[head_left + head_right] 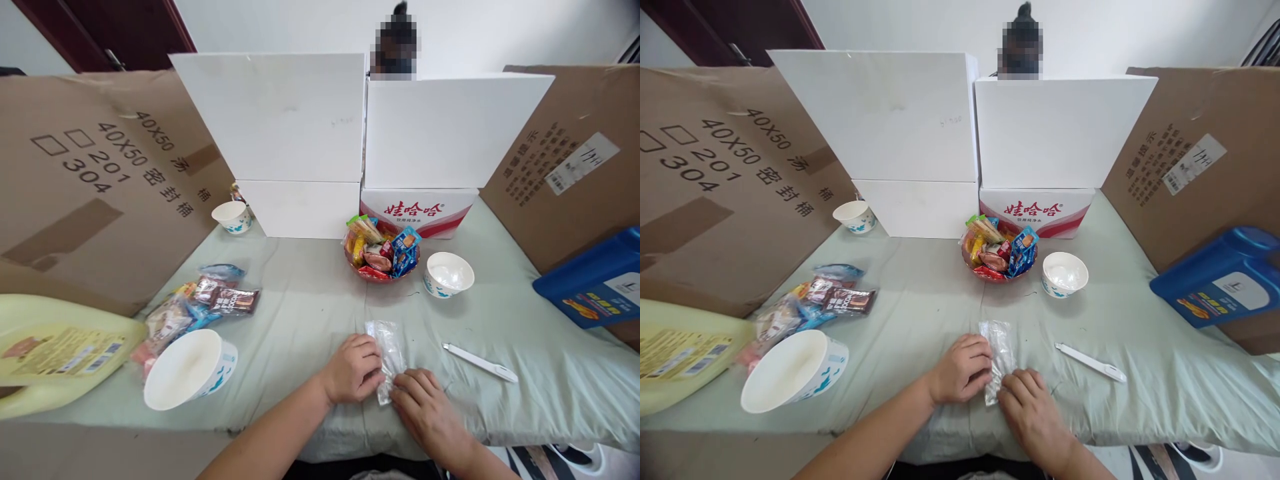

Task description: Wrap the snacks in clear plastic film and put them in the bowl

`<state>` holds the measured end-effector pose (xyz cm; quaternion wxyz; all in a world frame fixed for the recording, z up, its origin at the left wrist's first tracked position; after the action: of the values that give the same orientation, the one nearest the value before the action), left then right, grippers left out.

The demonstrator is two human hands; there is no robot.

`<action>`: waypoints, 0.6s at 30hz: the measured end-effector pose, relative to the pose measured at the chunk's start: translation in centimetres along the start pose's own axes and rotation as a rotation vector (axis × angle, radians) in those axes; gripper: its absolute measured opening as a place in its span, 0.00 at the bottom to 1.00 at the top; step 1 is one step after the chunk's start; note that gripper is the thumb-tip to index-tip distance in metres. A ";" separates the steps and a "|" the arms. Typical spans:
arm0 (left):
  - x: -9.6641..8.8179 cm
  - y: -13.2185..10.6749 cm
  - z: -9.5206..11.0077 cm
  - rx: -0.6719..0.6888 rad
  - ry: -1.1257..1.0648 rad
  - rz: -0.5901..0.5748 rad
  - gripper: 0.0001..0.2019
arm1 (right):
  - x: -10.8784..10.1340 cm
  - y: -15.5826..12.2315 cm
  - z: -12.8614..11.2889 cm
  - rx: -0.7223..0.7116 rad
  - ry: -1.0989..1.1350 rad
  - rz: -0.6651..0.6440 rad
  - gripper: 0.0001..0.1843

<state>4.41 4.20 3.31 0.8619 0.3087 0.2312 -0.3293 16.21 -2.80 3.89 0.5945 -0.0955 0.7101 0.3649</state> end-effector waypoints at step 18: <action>0.0 -0.6 -2.3 -0.209 -0.215 0.118 0.30 | 5.5 5.2 6.0 0.405 -0.252 -0.173 0.10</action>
<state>3.55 5.42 1.47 0.9269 0.1934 0.1518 -0.2836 16.36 6.39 0.78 0.7143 0.0112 0.6782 0.1722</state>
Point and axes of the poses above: each hand's wrist, its own y-axis towards the middle knuckle, its own x-axis out of the palm, z = x × y, the point moved 7 cm from there along y, towards the middle knuckle, and after that the axes turned 15 degrees about -y, right-handed, at the moved point
